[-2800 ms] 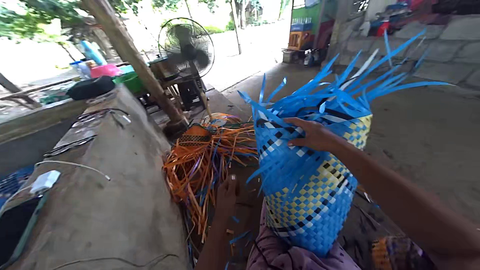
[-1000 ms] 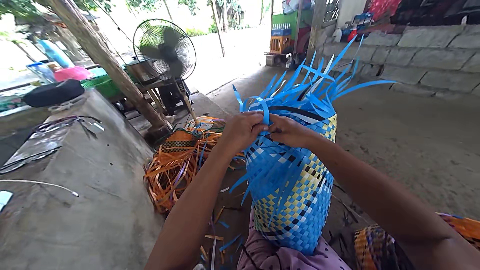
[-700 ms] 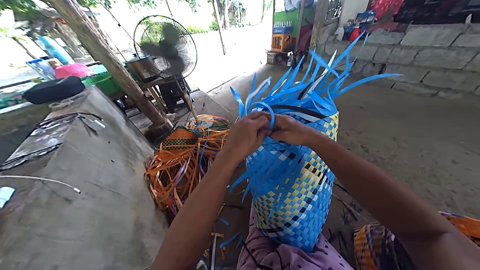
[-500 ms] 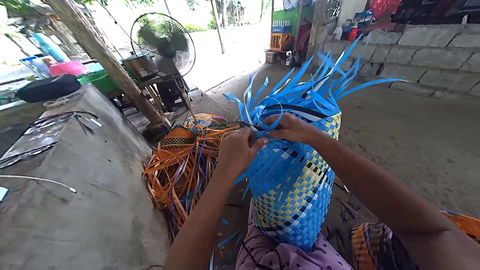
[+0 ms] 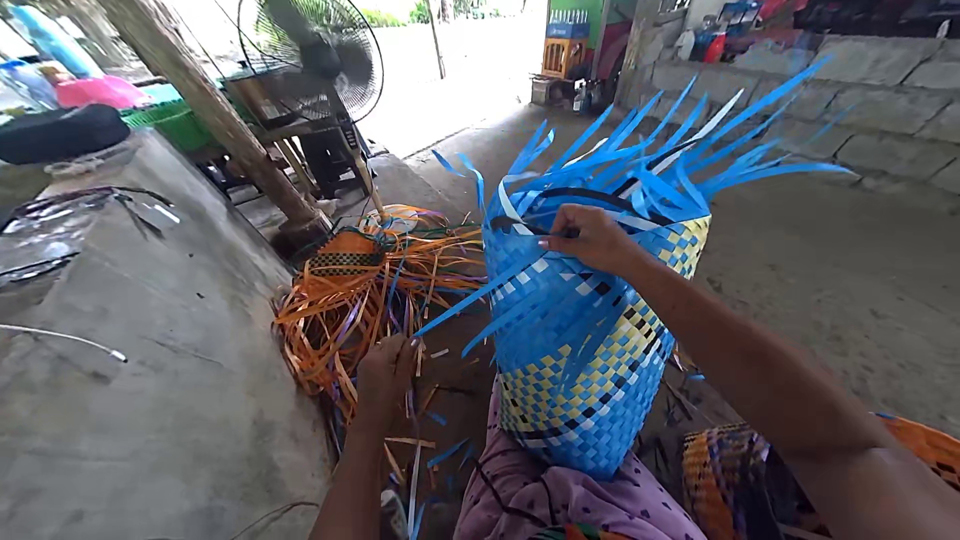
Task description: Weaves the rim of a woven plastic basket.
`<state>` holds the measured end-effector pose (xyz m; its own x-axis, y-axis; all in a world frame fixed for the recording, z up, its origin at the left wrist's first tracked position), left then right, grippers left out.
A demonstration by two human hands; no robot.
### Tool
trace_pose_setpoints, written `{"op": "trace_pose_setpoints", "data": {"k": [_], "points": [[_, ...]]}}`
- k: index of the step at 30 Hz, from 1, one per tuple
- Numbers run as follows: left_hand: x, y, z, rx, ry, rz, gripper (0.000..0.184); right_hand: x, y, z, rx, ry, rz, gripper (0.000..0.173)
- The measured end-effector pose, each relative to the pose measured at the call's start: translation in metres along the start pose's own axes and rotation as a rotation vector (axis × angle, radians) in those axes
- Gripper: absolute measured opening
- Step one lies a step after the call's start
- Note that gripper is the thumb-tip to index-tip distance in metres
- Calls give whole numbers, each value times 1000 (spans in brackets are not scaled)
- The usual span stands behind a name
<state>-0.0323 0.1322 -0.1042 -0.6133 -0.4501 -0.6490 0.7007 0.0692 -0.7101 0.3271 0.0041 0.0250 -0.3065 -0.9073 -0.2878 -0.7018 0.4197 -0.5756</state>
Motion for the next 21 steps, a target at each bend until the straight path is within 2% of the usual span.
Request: {"op": "trace_pose_setpoints", "data": {"k": [2, 3, 5, 7, 8, 10, 13, 14, 16, 18, 20, 21], "points": [[0, -4, -3, 22, 16, 3, 47, 0, 5, -5, 8, -41, 16, 23], [-3, -5, -4, 66, 19, -27, 40, 1, 9, -9, 36, -68, 26, 27], [-18, -2, 3, 145, 49, -65, 25, 8, 20, -19, 149, -54, 41, 44], [-46, 0, 27, 224, 121, -70, 22, 13, 32, -31, 287, -33, 76, 63], [-61, 0, 40, 282, 154, -68, 21, 15, 36, -36, 337, -43, 96, 66], [-89, -9, 66, 474, 194, -23, 18, 15, 41, -40, 387, -70, 129, 65], [-118, -38, 100, 969, 269, 91, 17, 14, 40, -42, 391, -36, 113, 65], [-125, -48, 110, 1063, 330, 115, 18, 14, 38, -42, 377, -31, 123, 63], [-135, -61, 122, 978, 430, 110, 18, 16, 37, -38, 298, -97, 178, 49], [-140, -57, 123, 615, 450, 78, 14, 16, 38, -35, 206, -197, 218, 30], [-146, -45, 121, 320, 452, -20, 10, 15, 40, -36, 157, -235, 211, 23], [-150, -40, 122, 255, 458, -68, 9, 16, 40, -38, 145, -231, 201, 22]]}}
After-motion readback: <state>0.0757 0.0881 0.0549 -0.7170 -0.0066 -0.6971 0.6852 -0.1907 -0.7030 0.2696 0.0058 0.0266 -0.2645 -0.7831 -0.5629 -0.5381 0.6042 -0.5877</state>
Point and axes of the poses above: each hand's wrist, its own x-axis away from the middle knuckle, its own y-axis out of the palm, z = x × y, the point moved 2 cm from there along -x, towards the middle knuckle, and after that the axes turned 10 degrees about y, right-handed, at the moved point
